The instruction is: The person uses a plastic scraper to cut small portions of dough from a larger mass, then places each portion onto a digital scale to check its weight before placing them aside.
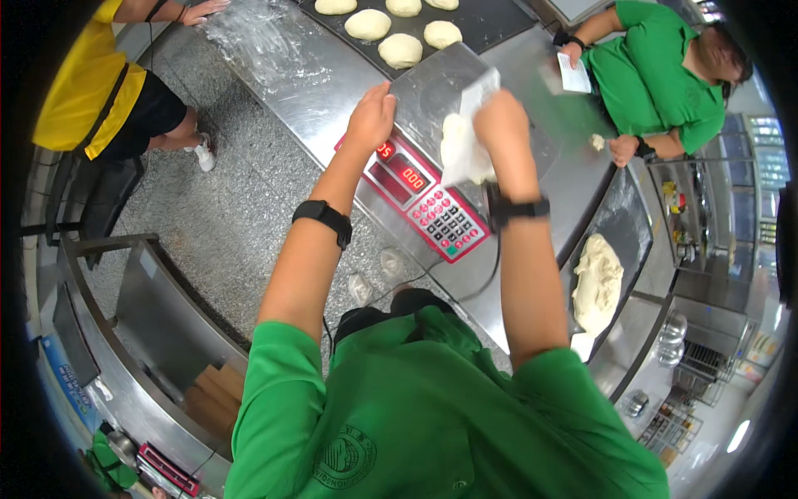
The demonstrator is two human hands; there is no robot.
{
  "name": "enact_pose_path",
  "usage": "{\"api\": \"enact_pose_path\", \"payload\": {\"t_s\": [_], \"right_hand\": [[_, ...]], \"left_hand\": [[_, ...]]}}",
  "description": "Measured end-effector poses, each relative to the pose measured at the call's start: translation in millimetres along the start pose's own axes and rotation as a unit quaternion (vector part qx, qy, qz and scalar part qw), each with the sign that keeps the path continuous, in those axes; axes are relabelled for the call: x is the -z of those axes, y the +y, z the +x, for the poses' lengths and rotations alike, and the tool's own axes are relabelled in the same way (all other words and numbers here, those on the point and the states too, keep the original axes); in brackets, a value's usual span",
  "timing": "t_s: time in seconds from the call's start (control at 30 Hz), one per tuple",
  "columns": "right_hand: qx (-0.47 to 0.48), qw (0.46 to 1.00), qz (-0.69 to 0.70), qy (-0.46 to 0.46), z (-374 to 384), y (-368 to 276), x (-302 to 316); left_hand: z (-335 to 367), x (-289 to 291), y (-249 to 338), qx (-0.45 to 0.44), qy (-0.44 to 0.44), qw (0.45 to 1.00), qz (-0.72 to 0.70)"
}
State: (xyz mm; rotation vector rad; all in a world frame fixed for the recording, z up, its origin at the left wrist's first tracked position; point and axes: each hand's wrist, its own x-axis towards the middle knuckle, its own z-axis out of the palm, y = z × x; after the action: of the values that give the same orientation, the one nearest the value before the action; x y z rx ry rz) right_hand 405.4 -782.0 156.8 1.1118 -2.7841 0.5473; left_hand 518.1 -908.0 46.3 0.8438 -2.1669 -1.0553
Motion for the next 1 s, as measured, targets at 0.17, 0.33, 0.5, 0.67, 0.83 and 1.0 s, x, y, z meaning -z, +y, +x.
{"api": "enact_pose_path", "payload": {"t_s": [0.17,0.33,0.5,0.67,0.83,1.0], "right_hand": [[-0.089,0.980,0.055,-0.171,35.9,17.2,11.9],[0.004,0.999,0.024,0.047,-20.9,25.7,-6.6],[-0.022,0.996,-0.020,-0.087,11.6,13.2,2.2],[-0.100,0.983,0.084,-0.131,11.4,6.9,9.0],[0.017,0.986,0.163,-0.022,-33.7,31.9,1.5],[-0.088,0.969,0.216,-0.081,6.9,12.7,7.2]], "left_hand": [[-3.0,-10.4,3.8,-0.015,0.020,1.000,0.004],[-9.5,-11.2,-3.8,-0.003,0.027,0.999,0.017],[-5.8,-7.6,-5.5,-0.003,0.040,0.999,-0.012],[-9.9,-13.5,-2.9,-0.016,0.038,0.999,0.000],[-9.1,-13.2,-7.5,0.005,0.006,1.000,-0.001],[-2.0,-7.2,-5.3,0.023,-0.018,0.999,0.013]]}}
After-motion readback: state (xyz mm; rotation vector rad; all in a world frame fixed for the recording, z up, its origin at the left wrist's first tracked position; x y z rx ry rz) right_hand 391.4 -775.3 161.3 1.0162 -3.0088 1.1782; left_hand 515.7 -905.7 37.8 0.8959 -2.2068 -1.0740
